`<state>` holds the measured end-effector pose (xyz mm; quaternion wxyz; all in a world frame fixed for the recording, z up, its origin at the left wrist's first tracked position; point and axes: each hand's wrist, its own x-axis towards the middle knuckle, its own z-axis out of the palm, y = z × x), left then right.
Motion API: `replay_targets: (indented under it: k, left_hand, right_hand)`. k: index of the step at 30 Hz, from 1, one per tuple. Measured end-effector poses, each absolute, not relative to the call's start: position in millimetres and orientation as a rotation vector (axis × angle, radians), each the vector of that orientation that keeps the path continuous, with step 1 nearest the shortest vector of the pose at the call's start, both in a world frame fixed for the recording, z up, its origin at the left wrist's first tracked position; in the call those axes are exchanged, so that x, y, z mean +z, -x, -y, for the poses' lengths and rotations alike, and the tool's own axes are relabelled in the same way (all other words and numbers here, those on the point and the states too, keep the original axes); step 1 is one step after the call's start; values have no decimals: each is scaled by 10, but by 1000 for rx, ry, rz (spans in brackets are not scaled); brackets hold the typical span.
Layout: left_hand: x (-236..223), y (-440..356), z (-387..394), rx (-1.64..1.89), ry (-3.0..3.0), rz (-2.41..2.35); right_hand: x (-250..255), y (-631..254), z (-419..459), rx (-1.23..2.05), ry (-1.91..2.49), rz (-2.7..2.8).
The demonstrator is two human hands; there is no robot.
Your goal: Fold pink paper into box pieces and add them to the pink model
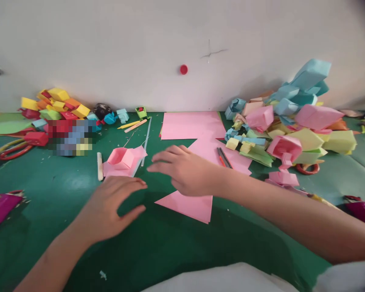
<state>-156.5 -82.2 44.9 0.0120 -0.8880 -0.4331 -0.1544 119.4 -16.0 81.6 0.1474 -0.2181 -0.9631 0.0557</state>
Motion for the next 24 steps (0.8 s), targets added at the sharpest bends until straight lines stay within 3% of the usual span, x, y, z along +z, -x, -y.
replay_targets:
  k: [4,8,17,24]
  left_hand:
    - [353,1086,869,-168,3051,1242]
    - [303,872,735,-94,3120,1221]
    - [237,670,549,-454,3193,1186]
    - [115,650,623,-756,3222,1541]
  right_hand:
    - [558,-1737,711,277,892,2784]
    - [262,-2040,1064,346,1154,2619]
    - [43,-2096,1168,385,1161,2295]
    - [-71,-2082,1174,229,1017,2110]
